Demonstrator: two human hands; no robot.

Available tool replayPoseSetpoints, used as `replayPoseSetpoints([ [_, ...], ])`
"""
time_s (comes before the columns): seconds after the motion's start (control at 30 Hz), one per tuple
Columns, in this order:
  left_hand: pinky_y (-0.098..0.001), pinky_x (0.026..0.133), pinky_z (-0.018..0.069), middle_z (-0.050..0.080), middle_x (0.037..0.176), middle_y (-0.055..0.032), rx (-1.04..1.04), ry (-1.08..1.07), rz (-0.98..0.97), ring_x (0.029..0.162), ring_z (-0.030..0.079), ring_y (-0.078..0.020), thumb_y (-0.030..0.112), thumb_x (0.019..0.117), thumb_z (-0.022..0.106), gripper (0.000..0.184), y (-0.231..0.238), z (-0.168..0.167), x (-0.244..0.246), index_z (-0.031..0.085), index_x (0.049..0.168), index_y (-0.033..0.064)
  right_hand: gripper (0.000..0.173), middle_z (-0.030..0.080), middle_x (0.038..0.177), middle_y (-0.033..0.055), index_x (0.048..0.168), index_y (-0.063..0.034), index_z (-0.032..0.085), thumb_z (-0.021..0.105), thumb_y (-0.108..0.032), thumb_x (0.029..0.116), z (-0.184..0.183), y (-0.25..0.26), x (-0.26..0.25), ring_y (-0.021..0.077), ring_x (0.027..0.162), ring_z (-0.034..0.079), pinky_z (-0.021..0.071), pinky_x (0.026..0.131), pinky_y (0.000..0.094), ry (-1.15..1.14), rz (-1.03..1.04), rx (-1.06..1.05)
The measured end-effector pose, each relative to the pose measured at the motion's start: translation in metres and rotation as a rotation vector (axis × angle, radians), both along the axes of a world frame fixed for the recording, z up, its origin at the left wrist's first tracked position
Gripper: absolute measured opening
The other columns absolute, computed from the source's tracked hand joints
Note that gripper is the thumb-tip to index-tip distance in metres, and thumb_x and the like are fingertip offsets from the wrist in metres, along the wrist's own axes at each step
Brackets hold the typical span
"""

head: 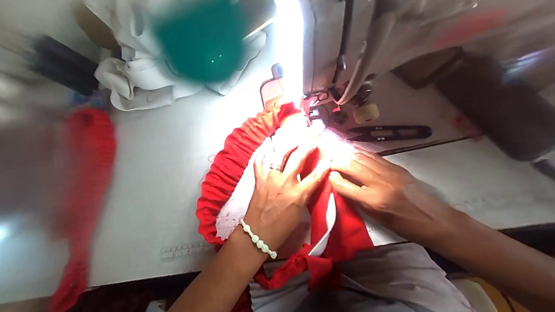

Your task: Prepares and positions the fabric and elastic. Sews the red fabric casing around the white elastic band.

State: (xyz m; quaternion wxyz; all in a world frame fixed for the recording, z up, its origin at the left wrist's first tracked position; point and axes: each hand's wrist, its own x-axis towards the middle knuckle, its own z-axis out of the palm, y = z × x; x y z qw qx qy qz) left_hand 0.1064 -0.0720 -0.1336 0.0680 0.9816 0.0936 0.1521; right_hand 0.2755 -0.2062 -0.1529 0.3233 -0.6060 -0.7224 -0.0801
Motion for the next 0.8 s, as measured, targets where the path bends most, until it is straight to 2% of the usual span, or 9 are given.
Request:
replayPoseSetpoints([
  [0.07,-0.0652,0.105,0.0383,0.067,0.133,-0.0104,0.007,-0.002,-0.009,0.124,0.062,-0.0345,0.006,0.0976,0.056,0.037,-0.002,0.0,0.0,0.073,0.126,0.022,0.021,0.073,0.1,0.0155,0.096,-0.0042,0.072,0.052,0.0,0.0981,0.001,-0.001,-0.001,0.0298,0.099,0.071,0.0566,0.092,0.0384,-0.001,-0.009,-0.005],
  [0.13,-0.0603,0.101,0.0431,0.07,0.129,-0.0079,0.007,-0.039,-0.006,0.119,0.066,-0.0291,0.008,0.0999,0.054,0.031,-0.003,-0.001,0.0,0.072,0.123,0.0171,0.021,0.073,0.101,0.0154,0.096,-0.004,0.072,0.052,0.001,0.0979,0.002,-0.001,-0.002,0.0288,0.098,0.071,0.0566,0.09,0.0364,-0.007,-0.017,-0.005],
  [0.2,-0.0549,0.108,0.0413,0.072,0.125,-0.0044,-0.012,-0.096,0.011,0.12,0.066,-0.0227,0.015,0.1043,0.053,0.023,0.0,-0.004,-0.003,0.072,0.117,0.0126,0.021,0.074,0.099,0.015,0.097,-0.0037,0.073,0.053,0.001,0.0978,0.001,0.0,-0.002,0.028,0.096,0.071,0.0572,0.089,0.0355,0.007,-0.019,0.012],
  [0.27,-0.0528,0.113,0.0395,0.074,0.12,-0.0065,-0.016,-0.192,0.008,0.119,0.067,-0.0226,0.016,0.1041,0.057,0.019,0.003,-0.006,-0.005,0.074,0.11,0.0099,0.02,0.073,0.099,0.0143,0.097,-0.0045,0.074,0.053,-0.001,0.0982,0.001,0.0,-0.002,0.0278,0.095,0.071,0.0572,0.088,0.035,0.046,-0.016,0.016],
  [0.37,-0.0481,0.11,0.0434,0.075,0.107,-0.011,-0.046,-0.323,0.034,0.107,0.069,-0.0244,0.006,0.099,0.058,0.018,0.007,-0.003,-0.01,0.076,0.101,0.0054,0.02,0.072,0.098,0.0146,0.099,-0.0049,0.075,0.055,-0.008,0.0992,-0.001,-0.001,-0.002,0.0276,0.093,0.07,0.0578,0.08,0.0344,0.176,-0.027,-0.003],
  [0.47,-0.047,0.111,0.0414,0.074,0.112,-0.0108,-0.044,-0.245,-0.027,0.111,0.068,-0.0243,0.006,0.0975,0.055,0.022,0.011,0.0,-0.012,0.075,0.108,0.0074,0.022,0.072,0.1,0.0137,0.1,-0.0056,0.076,0.055,-0.012,0.0979,0.0,0.002,-0.004,0.026,0.094,0.069,0.0574,0.08,0.0324,0.261,-0.052,-0.015],
  [0.6,-0.0488,0.112,0.0393,0.074,0.113,-0.0096,0.051,-0.234,-0.13,0.117,0.066,-0.025,0.016,0.0974,0.06,0.02,0.014,0.006,0.003,0.075,0.11,0.0089,0.021,0.072,0.099,0.0133,0.097,-0.0033,0.076,0.056,-0.009,0.0957,0.003,0.004,-0.007,0.0219,0.094,0.069,0.0563,0.084,0.0276,0.352,-0.095,0.01],
  [0.7,-0.0466,0.109,0.0423,0.074,0.113,-0.0108,0.065,-0.239,-0.17,0.117,0.066,-0.0252,0.013,0.0985,0.058,0.021,0.016,0.007,0.012,0.074,0.109,0.006,0.019,0.072,0.095,0.0136,0.091,-0.0011,0.076,0.057,-0.007,0.0938,0.006,0.008,-0.01,0.0179,0.093,0.069,0.0544,0.085,0.023,0.456,-0.143,0.078],
  [0.8,-0.0459,0.104,0.0456,0.073,0.117,-0.0125,0.058,-0.233,-0.094,0.116,0.066,-0.027,0.022,0.0952,0.059,0.026,0.008,0.005,0.011,0.072,0.111,0.0061,0.018,0.073,0.103,0.0137,0.09,-0.0002,0.075,0.057,-0.006,0.092,0.008,0.009,-0.011,0.015,0.101,0.068,0.0529,0.091,0.0207,0.553,-0.168,0.091],
])
